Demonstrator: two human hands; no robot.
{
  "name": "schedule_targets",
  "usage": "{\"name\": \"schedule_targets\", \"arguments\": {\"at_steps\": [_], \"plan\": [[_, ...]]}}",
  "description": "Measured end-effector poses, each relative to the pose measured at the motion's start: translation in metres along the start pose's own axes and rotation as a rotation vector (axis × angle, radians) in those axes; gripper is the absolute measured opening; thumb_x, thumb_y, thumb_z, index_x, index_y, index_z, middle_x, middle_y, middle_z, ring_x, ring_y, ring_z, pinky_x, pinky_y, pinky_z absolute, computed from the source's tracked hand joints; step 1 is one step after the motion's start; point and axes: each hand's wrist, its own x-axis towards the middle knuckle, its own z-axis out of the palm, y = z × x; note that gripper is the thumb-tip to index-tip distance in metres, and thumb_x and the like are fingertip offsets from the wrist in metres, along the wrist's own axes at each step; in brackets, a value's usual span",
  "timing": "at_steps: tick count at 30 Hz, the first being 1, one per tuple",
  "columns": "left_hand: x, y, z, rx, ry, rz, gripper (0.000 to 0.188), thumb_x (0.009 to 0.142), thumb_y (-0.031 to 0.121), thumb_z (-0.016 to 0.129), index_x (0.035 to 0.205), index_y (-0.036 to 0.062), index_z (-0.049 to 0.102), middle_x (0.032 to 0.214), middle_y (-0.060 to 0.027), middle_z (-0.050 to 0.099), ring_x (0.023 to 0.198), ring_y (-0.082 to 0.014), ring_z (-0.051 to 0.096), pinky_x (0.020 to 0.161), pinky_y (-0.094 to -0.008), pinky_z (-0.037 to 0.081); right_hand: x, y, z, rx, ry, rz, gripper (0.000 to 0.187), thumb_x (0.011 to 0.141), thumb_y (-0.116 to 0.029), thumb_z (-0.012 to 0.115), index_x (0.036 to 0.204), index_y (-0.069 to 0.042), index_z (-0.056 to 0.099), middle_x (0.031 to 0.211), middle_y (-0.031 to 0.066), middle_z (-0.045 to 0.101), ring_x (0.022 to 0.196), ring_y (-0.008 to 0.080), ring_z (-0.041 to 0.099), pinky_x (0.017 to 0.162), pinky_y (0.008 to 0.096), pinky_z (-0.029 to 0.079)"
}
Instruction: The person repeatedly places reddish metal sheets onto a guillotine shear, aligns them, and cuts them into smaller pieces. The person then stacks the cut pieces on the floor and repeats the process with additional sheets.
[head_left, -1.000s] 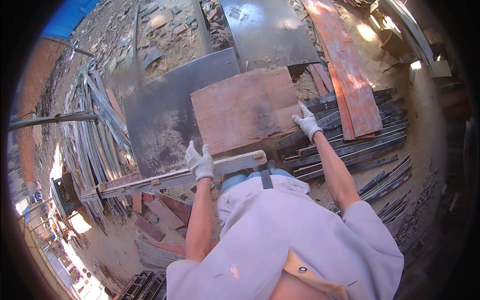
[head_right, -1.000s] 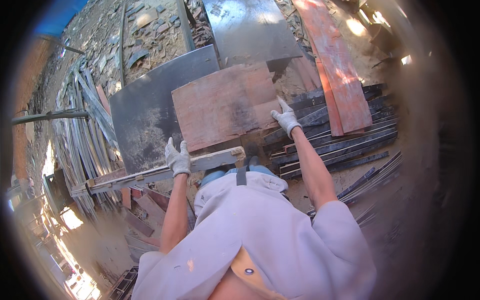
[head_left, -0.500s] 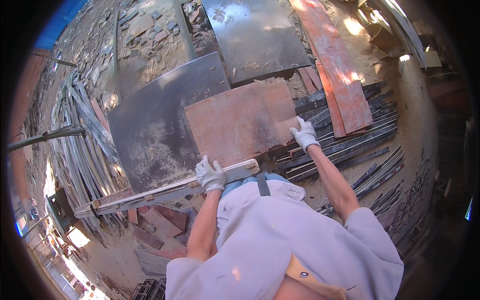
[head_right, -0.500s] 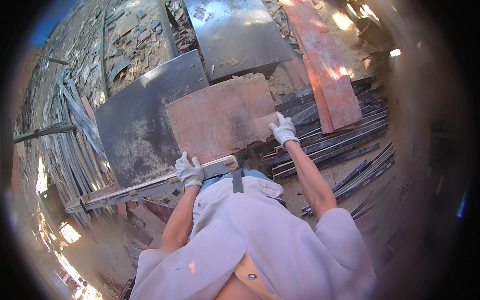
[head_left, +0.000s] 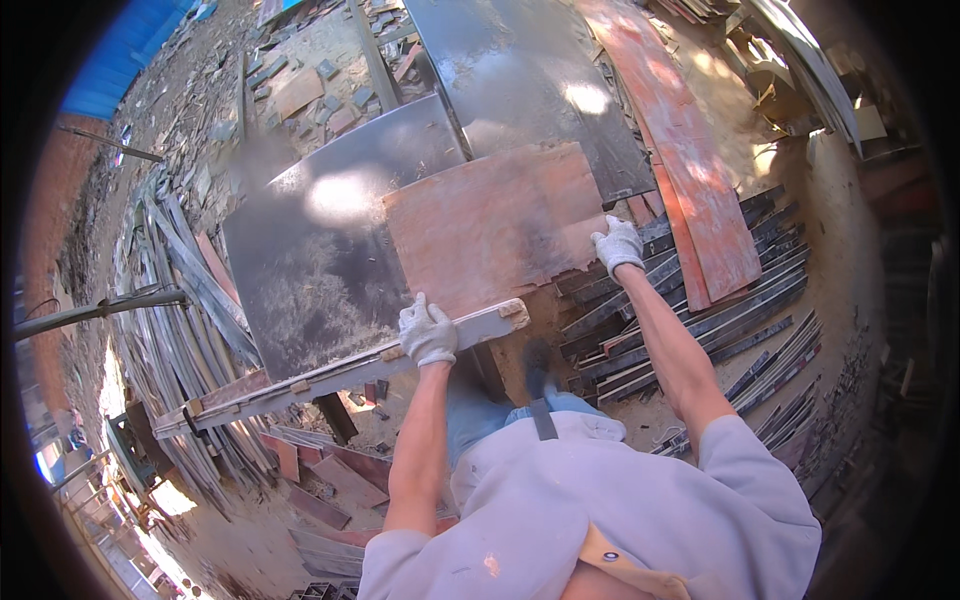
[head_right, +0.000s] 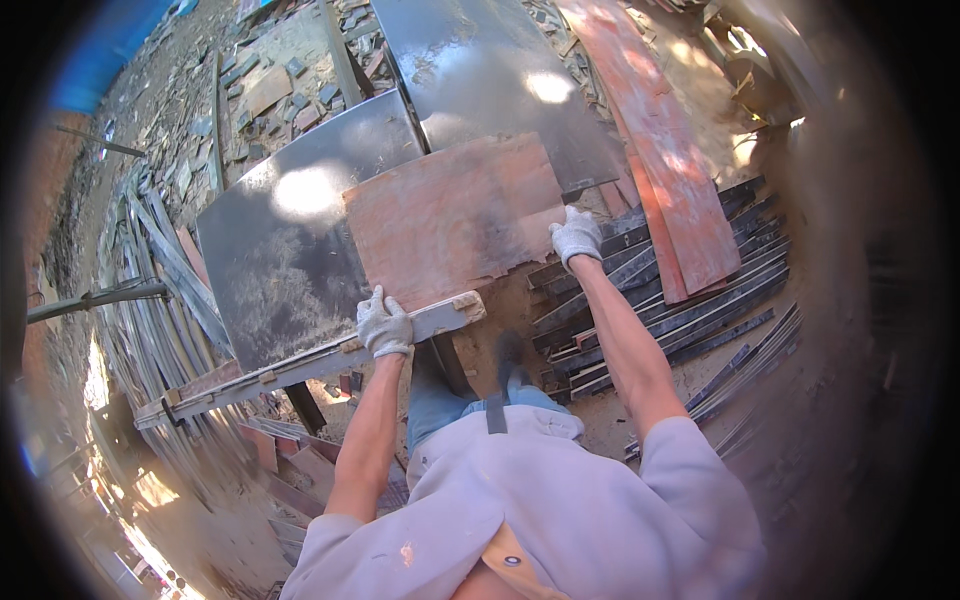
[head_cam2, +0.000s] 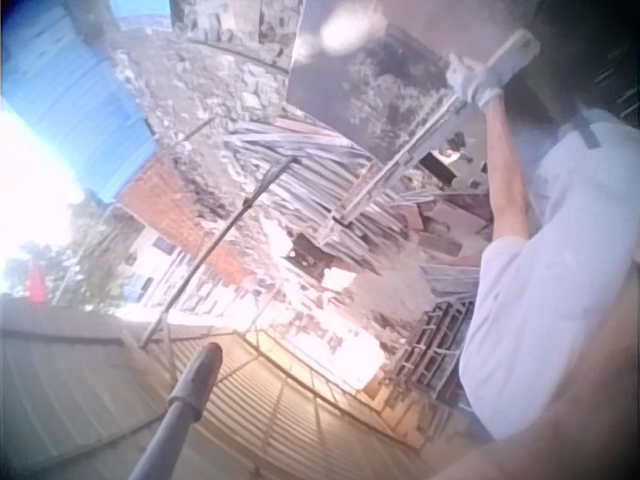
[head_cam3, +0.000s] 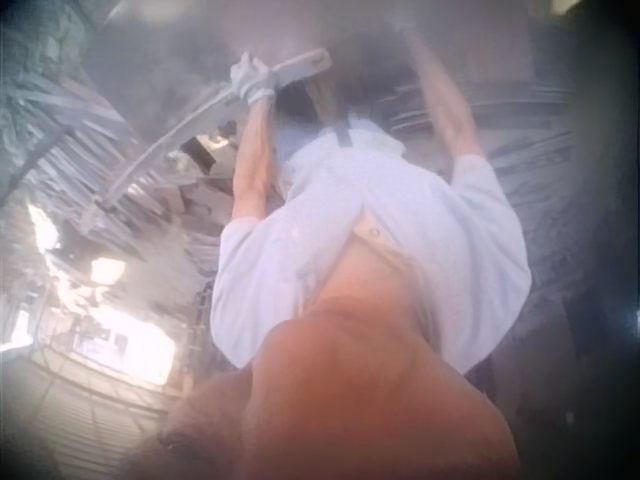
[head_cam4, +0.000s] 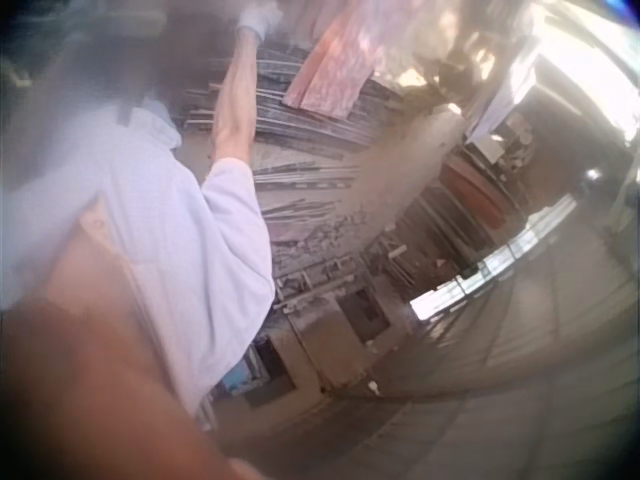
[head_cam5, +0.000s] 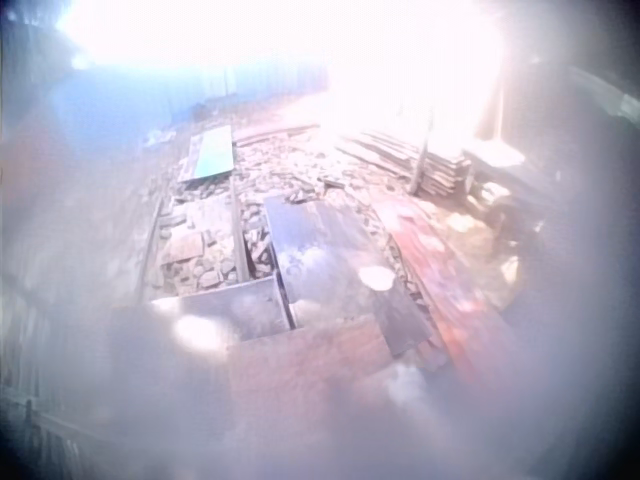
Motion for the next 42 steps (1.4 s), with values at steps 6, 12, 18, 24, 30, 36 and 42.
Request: {"name": "schedule_targets", "arguments": {"at_steps": [6, 12, 18, 24, 30, 36, 42], "plan": [[0.124, 0.025, 0.001, -0.008, -0.031, -0.042, 0.038, 0.097, 0.028, 0.058, 0.125, 0.0086, 0.075, 0.106, -0.0189, 0.069, 0.101, -0.0365, 0.067, 0.089, -0.0495, 0.054, 0.098, -0.09, -0.036, -0.024, -0.046, 0.042, 0.064, 0.088, -0.04, 0.074, 0.143, -0.011, 0.06, 0.133, 0.0266, 0.063, 0.129, 0.0427, 0.059, 0.107, 0.0513, 0.05], [0.227, 0.044, 0.006, 0.017, 0.0, -0.004, 0.037, 0.097, 0.027, 0.057, 0.124, 0.0082, 0.075, 0.107, -0.0199, 0.069, 0.103, -0.0377, 0.067, 0.091, -0.0493, 0.053, 0.189, -0.145, -0.046, -0.041, -0.015, -0.003, 0.059, 0.086, -0.04, 0.074, 0.133, -0.006, 0.066, 0.135, 0.023, 0.067, 0.128, 0.0394, 0.061, 0.109, 0.049, 0.05], [0.321, 0.055, 0.002, 0.033, 0.01, -0.033, 0.037, 0.097, 0.027, 0.056, 0.122, 0.0074, 0.075, 0.113, -0.0223, 0.07, 0.107, -0.0387, 0.068, 0.094, -0.0495, 0.053, 0.266, -0.208, -0.056, 0.034, 0.036, -0.06, 0.051, 0.083, -0.039, 0.073, 0.121, -0.005, 0.074, 0.125, 0.0255, 0.071, 0.117, 0.0423, 0.067, 0.1, 0.0494, 0.054], [0.39, 0.087, 0.007, 0.051, -0.033, -0.026, 0.036, 0.097, 0.03, 0.056, 0.121, 0.0128, 0.076, 0.116, -0.021, 0.071, 0.109, -0.0384, 0.068, 0.097, -0.0486, 0.053, 0.33, -0.183, -0.056, 0.178, -0.032, -0.049, 0.038, 0.088, -0.034, 0.072, 0.107, -0.002, 0.075, 0.105, 0.0195, 0.074, 0.096, 0.0309, 0.073, 0.077, 0.0429, 0.057], [0.392, 0.068, 0.008, 0.036, -0.085, -0.006, 0.035, 0.096, 0.029, 0.056, 0.121, 0.0164, 0.076, 0.116, -0.0214, 0.072, 0.108, -0.0387, 0.069, 0.095, -0.051, 0.053, 0.223, -0.078, -0.11, 0.988, -0.066, 0.051, 0.022, 0.101, -0.022, 0.071, 0.116, -0.007, 0.065, 0.097, -0.0004, 0.068, 0.074, 0.0106, 0.063, 0.056, 0.0265, 0.053], [0.337, 0.072, 0.019, 0.067, -0.003, 0.002, 0.037, 0.095, 0.026, 0.059, 0.125, 0.0104, 0.074, 0.106, -0.0191, 0.067, 0.099, -0.0368, 0.069, 0.086, -0.0505, 0.055, 0.071, 0.035, -0.122, 0.966, -0.198, 0.217, 0.017, 0.099, -0.017, 0.073, 0.111, -0.006, 0.067, 0.092, 0.0031, 0.07, 0.067, 0.0105, 0.065, 0.049, 0.0264, 0.053], [0.244, 0.044, 0.002, 0.072, 0.029, -0.057, 0.033, 0.093, 0.024, 0.062, 0.12, 0.0097, 0.072, 0.105, -0.0171, 0.066, 0.099, -0.0363, 0.068, 0.083, -0.0499, 0.054, 0.058, -0.012, -0.049, 0.929, -0.159, 0.353, 0.016, 0.098, -0.018, 0.073, 0.11, -0.008, 0.07, 0.089, 0.0008, 0.07, 0.069, 0.012, 0.066, 0.05, 0.0282, 0.055]]}}
